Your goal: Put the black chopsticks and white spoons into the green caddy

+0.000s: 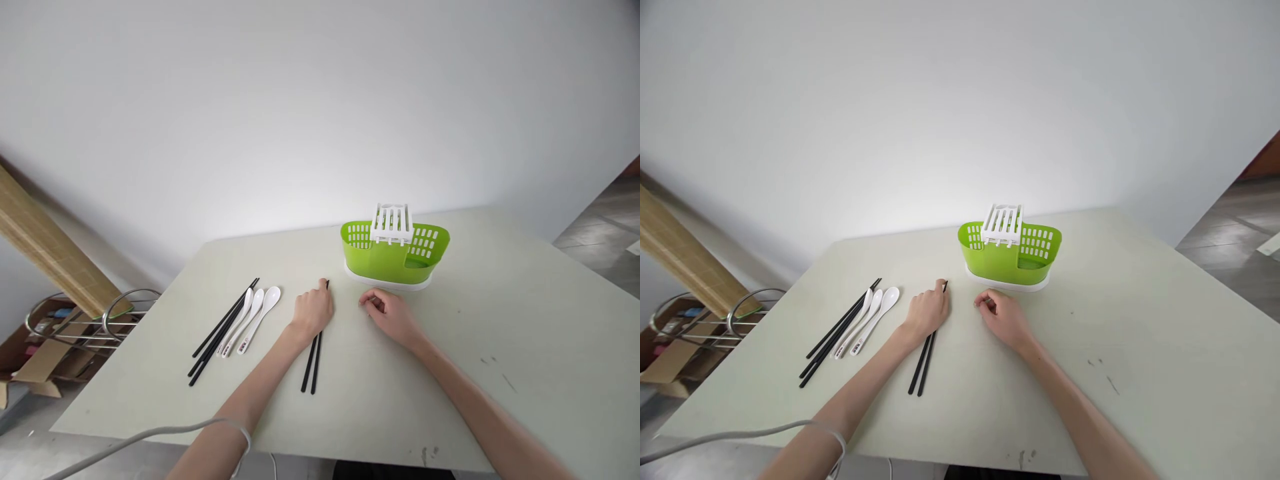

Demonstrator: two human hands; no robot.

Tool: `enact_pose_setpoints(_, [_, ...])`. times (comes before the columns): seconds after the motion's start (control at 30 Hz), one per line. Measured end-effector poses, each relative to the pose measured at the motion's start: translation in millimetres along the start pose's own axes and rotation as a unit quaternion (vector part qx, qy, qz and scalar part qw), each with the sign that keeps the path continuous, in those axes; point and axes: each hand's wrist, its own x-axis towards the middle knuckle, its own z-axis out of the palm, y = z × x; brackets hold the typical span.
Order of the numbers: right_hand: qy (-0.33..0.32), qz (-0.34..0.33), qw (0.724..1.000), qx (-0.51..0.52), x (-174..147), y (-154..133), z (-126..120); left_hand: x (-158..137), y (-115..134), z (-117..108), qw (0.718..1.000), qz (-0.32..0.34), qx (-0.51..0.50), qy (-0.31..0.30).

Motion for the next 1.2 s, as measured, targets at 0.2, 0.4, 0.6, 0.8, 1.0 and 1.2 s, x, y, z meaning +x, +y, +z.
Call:
enact_pose_setpoints(0.2, [-0.002, -0.002, 1.000, -0.006, -1, 0, 0, -6, 1, 5, 0.998, -0.023, -0.040, 0.051])
enact_pose_setpoints(0.4, [-0.006, 0.001, 1.000, -0.005, -2, -2, -1, -22, -57, -5, 0.969, 0.071, -0.090, 0.217])
enact_pose_setpoints(0.6, [-0.006, 0.004, 1.000, -0.003, -2, -4, -1, -66, -142, -2, 0.953, 0.026, -0.025, 0.302])
enact_pose_setpoints(0.8, [-0.011, 0.004, 1.000, -0.004, -2, -2, -1, -97, -173, 22, 0.977, 0.037, 0.022, 0.207])
enact_pose_setpoints(1.0, [-0.013, 0.003, 1.000, -0.005, -3, -1, -2, -93, -163, 36, 0.978, 0.045, 0.035, 0.199])
enact_pose_setpoints(1.2, [-0.011, 0.005, 1.000, -0.004, -3, -3, -3, -92, -147, 34, 0.974, 0.061, 0.014, 0.216])
